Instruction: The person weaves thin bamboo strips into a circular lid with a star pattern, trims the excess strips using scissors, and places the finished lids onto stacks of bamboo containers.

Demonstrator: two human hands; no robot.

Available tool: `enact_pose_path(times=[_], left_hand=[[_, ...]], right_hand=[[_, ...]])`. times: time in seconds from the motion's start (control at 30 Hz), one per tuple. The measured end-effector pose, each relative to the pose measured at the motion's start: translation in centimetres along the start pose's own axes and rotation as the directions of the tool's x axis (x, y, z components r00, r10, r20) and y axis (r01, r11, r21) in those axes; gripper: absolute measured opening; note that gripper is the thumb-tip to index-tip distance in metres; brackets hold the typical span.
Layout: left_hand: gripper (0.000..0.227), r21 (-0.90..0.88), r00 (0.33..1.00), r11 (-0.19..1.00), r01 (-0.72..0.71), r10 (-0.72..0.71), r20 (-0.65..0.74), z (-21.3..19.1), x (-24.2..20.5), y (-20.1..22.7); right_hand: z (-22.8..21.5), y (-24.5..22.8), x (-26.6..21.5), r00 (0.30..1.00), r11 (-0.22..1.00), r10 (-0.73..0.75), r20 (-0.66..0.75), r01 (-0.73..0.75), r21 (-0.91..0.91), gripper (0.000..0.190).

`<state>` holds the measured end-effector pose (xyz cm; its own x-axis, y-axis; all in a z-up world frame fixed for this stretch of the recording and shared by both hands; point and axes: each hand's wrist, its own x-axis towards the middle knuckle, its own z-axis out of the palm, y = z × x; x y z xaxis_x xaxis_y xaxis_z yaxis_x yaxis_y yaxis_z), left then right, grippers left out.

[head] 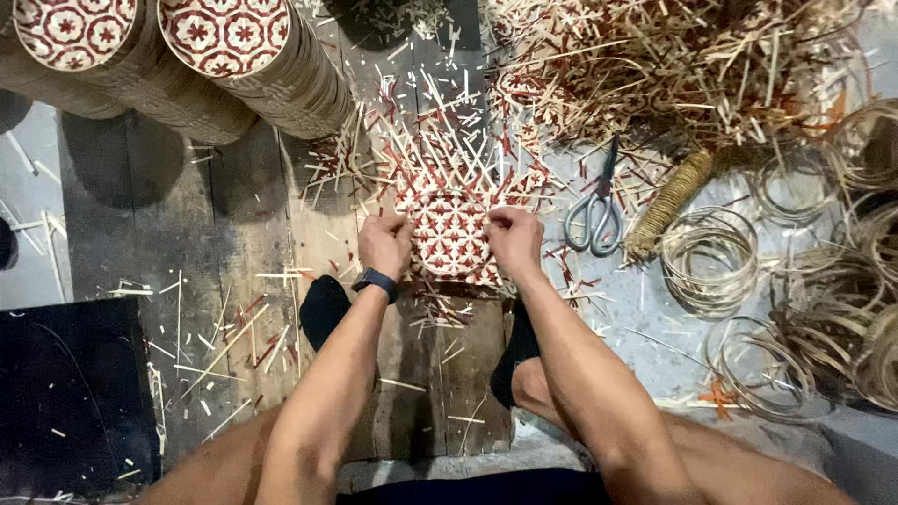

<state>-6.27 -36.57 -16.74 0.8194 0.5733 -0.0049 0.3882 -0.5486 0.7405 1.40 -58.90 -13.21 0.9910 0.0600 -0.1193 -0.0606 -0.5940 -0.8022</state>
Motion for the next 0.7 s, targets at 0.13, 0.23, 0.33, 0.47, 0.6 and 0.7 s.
enact_pose_path(times=[0.13,0.23,0.33,0.47,0.6,0.7], left_hand=[[0.024,-0.020,0.994,0.998,0.058,-0.056,0.093,0.4,0.6,-1.2],[0.028,-0.049,0.965,0.977,0.208,-0.197,0.176,-0.1,0.7,-0.9],[0.022,0.027,0.989,0.996,0.085,-0.087,0.118,-0.6,0.8,-0.4],[0.024,-0.005,0.973,0.986,0.167,-0.164,0.166,-0.1,1.0,-0.5],[0.022,-0.110,0.941,0.951,0.290,-0.263,0.215,-0.3,1.2,-1.4],[0.020,-0.206,0.912,0.904,0.375,-0.320,0.257,0.0,1.6,-1.2]], right_hand=[[1.1,0.8,-0.3,0.998,0.998,-0.037,-0.047,0.035,-0.045,0.021],[0.8,1.0,-0.4,0.995,0.994,0.095,-0.042,-0.097,-0.050,0.023],[0.5,1.0,-0.1,0.986,0.984,0.168,0.004,-0.167,-0.056,0.020],[0.3,1.8,-0.1,0.996,0.995,0.080,-0.025,-0.082,-0.059,0.019],[0.9,2.5,-0.5,0.997,0.996,0.072,-0.013,-0.073,-0.056,0.018],[0.9,2.7,0.2,0.999,0.996,0.047,-0.024,-0.048,-0.074,0.017]])
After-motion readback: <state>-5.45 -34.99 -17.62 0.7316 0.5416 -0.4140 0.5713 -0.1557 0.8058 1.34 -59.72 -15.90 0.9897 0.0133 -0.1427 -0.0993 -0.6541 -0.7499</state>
